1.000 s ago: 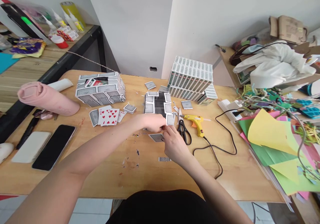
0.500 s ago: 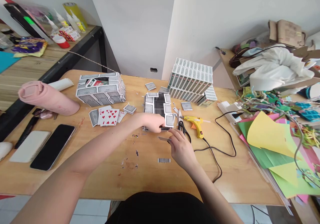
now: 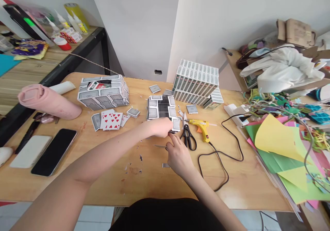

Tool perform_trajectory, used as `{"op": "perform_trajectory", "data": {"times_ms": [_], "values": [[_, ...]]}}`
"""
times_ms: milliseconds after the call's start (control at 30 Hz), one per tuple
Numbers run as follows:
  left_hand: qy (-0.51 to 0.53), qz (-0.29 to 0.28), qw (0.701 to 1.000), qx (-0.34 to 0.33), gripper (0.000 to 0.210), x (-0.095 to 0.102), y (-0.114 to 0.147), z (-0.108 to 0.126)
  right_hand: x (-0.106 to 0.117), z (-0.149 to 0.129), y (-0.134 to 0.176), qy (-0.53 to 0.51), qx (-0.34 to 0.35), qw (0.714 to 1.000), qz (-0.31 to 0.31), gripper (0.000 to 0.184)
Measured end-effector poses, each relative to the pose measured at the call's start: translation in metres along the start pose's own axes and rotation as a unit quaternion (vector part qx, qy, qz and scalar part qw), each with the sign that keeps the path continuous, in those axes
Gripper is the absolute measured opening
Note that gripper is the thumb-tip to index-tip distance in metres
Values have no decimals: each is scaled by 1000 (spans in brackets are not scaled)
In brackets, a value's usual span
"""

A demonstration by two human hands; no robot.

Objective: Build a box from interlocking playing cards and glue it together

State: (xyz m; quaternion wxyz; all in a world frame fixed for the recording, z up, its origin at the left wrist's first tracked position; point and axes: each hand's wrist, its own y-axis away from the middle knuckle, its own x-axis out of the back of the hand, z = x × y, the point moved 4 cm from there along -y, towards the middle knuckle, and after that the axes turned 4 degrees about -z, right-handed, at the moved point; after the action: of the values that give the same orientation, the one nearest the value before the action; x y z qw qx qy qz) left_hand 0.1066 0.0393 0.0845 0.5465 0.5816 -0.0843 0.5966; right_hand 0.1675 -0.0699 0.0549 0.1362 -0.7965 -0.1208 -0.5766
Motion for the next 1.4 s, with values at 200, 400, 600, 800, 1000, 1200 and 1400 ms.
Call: {"op": "perform_trajectory", "data": {"times_ms": [200, 400, 600, 800, 1000, 1200, 1400], "values": [[-11, 8, 1000, 8, 15, 0, 2, 1, 2, -2, -1, 4, -1, 1000, -9, 20], [-14, 12, 1000, 22, 17, 1, 0, -1, 1, -1, 0, -4, -2, 1000, -7, 19], [-22, 28, 999, 40, 16, 0, -2, -1, -1, 0, 12, -63, -2, 998, 3, 19], [-32, 53, 997, 50, 15, -1, -4, 5, 8, 5, 20, -169, -27, 984, 54, 20], [-39, 54, 997, 45, 18, -3, -4, 5, 15, 28, 29, -255, -136, 950, 121, 14], [-26, 38, 998, 41, 20, 2, 3, 3, 19, 66, 28, -336, -251, 890, 181, 11], [-15, -29, 999, 33, 19, 14, 6, -3, 12, 71, 7, -373, -243, 881, 163, 9]]}}
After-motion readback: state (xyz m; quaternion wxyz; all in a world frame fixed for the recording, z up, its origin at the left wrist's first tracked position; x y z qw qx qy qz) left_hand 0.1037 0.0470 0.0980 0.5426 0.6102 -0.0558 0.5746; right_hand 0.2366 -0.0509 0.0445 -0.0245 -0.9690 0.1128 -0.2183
